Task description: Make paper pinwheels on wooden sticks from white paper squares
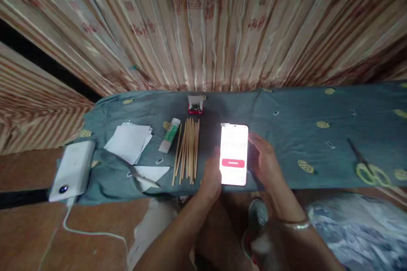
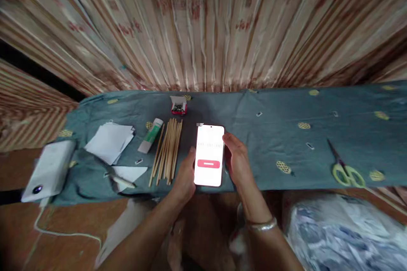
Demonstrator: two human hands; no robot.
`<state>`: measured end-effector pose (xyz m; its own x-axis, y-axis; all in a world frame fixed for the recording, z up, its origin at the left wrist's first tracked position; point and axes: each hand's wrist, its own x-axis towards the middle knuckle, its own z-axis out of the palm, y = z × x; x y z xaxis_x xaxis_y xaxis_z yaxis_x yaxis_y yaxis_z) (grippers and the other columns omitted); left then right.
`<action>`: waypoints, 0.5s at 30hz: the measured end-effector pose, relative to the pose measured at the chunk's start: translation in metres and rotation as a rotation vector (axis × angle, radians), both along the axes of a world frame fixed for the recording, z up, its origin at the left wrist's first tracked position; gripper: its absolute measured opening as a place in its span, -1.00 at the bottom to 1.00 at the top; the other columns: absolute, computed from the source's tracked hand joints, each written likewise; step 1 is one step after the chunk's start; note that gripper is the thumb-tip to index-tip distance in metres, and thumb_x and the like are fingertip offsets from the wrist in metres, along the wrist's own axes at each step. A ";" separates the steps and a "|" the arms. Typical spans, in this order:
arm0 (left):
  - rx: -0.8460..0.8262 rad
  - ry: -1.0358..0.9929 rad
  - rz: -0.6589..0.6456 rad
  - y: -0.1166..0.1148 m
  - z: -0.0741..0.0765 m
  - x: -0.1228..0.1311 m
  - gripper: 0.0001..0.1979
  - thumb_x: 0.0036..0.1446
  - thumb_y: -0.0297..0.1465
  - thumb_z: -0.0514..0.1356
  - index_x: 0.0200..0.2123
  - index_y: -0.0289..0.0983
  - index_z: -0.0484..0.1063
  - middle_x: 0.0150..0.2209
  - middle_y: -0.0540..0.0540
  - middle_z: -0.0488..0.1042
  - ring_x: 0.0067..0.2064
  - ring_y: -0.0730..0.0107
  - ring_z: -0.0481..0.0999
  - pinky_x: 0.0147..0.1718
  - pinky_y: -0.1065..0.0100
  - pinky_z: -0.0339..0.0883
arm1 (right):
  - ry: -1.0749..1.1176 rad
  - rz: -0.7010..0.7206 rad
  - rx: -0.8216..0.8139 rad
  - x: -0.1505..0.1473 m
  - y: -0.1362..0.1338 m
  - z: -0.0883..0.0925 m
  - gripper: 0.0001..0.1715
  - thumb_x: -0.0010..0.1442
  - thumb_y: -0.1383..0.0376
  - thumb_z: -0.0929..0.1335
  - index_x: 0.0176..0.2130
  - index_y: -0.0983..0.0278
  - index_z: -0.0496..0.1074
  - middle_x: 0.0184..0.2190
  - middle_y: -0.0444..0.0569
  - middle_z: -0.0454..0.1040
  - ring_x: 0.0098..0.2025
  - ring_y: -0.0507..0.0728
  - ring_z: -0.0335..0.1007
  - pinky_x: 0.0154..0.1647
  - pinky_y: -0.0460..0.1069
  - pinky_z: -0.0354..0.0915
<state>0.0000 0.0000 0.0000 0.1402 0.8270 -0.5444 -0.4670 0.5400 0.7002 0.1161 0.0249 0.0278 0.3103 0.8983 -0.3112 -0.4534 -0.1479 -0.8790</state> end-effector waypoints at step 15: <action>0.093 -0.014 0.045 0.006 0.002 0.000 -0.39 0.11 0.06 0.10 -0.15 -0.38 0.55 -0.28 -0.23 0.62 -0.20 0.14 0.60 -0.18 0.26 0.42 | -0.076 0.002 -0.004 -0.006 0.009 -0.004 -0.84 -0.12 0.18 0.46 -0.48 0.19 0.47 -0.50 -0.14 0.57 -0.17 0.24 0.49 -0.14 0.10 0.31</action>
<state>-0.0005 0.0057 0.0024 0.1082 0.8794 -0.4635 -0.4995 0.4512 0.7395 0.1102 0.0343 0.0241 0.3316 0.8976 -0.2904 -0.3853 -0.1521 -0.9102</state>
